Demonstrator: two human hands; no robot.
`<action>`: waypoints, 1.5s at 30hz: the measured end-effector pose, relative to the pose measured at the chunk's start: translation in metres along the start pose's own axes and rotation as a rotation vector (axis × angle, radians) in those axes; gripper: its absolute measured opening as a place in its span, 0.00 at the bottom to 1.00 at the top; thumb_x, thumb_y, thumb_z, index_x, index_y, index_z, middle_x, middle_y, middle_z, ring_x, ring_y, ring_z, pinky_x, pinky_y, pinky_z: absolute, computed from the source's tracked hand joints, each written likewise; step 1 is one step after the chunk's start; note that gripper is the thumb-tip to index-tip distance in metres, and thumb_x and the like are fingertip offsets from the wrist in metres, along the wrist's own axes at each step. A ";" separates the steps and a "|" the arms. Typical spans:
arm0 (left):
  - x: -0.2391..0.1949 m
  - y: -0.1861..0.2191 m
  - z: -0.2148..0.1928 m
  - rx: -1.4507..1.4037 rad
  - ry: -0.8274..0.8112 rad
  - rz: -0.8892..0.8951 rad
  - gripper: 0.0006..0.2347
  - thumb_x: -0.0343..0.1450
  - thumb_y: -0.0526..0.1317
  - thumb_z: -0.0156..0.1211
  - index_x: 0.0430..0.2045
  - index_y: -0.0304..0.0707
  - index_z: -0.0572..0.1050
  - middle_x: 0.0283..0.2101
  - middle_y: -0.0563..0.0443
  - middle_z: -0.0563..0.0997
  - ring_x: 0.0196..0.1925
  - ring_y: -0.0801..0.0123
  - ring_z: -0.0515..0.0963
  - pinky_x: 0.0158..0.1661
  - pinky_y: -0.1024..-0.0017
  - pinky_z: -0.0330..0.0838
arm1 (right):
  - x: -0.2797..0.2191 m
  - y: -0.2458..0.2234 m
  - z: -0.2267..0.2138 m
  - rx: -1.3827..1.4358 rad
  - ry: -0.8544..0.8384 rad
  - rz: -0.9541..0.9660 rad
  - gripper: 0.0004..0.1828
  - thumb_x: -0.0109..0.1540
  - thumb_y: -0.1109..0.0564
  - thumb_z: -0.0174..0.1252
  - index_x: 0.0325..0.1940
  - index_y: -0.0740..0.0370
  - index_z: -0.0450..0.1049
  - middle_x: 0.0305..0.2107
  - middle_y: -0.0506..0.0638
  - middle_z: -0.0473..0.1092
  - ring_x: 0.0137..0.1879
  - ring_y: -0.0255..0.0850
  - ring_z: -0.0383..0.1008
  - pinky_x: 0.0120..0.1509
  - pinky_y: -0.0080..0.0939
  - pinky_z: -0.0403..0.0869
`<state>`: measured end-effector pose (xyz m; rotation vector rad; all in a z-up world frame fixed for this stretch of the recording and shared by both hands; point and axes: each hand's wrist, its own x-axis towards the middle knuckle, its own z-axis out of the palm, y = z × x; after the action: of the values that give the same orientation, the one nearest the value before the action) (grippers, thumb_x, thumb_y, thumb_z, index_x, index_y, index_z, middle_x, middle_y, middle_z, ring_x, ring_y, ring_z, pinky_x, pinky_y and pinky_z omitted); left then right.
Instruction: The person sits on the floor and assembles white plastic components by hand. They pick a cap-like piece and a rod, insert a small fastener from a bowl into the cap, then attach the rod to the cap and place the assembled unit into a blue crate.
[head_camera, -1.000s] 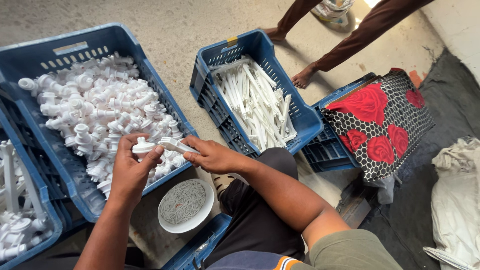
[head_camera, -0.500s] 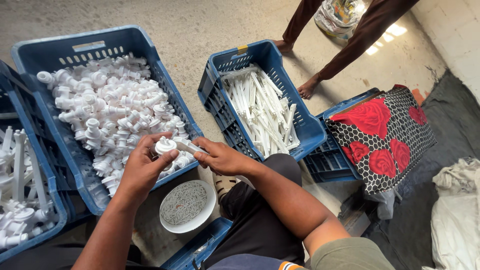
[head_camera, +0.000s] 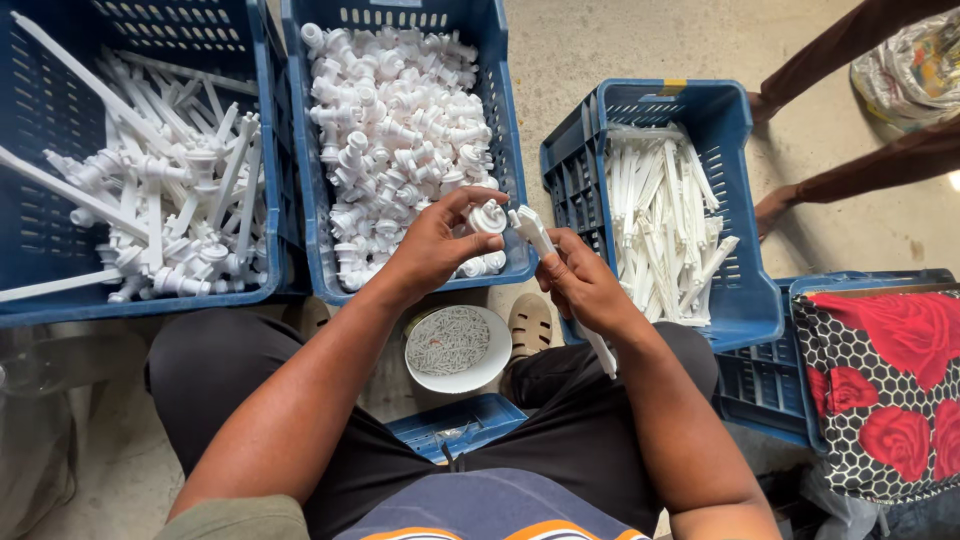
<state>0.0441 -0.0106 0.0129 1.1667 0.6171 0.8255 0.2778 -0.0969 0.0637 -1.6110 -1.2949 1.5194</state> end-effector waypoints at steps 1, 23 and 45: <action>-0.001 0.003 0.000 0.001 -0.001 0.013 0.23 0.66 0.39 0.74 0.56 0.40 0.74 0.50 0.54 0.80 0.50 0.75 0.77 0.51 0.74 0.73 | 0.000 -0.002 0.001 0.003 -0.004 -0.002 0.21 0.71 0.46 0.45 0.64 0.60 0.63 0.25 0.44 0.66 0.20 0.27 0.60 0.21 0.30 0.60; 0.004 0.016 0.004 -0.003 -0.043 -0.110 0.21 0.69 0.45 0.67 0.55 0.39 0.72 0.45 0.50 0.79 0.42 0.74 0.79 0.39 0.73 0.80 | -0.004 -0.005 -0.003 0.012 0.006 -0.070 0.20 0.73 0.45 0.44 0.59 0.62 0.67 0.26 0.45 0.66 0.23 0.29 0.63 0.25 0.29 0.66; 0.013 0.004 -0.001 -0.085 -0.107 -0.094 0.15 0.75 0.47 0.61 0.53 0.42 0.72 0.37 0.56 0.79 0.33 0.80 0.76 0.36 0.78 0.74 | -0.005 0.003 -0.004 0.017 -0.017 -0.088 0.20 0.72 0.45 0.45 0.60 0.63 0.65 0.26 0.45 0.66 0.25 0.29 0.65 0.25 0.29 0.67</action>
<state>0.0493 0.0012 0.0162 1.0891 0.5399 0.6982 0.2833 -0.1018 0.0643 -1.5131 -1.3405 1.4903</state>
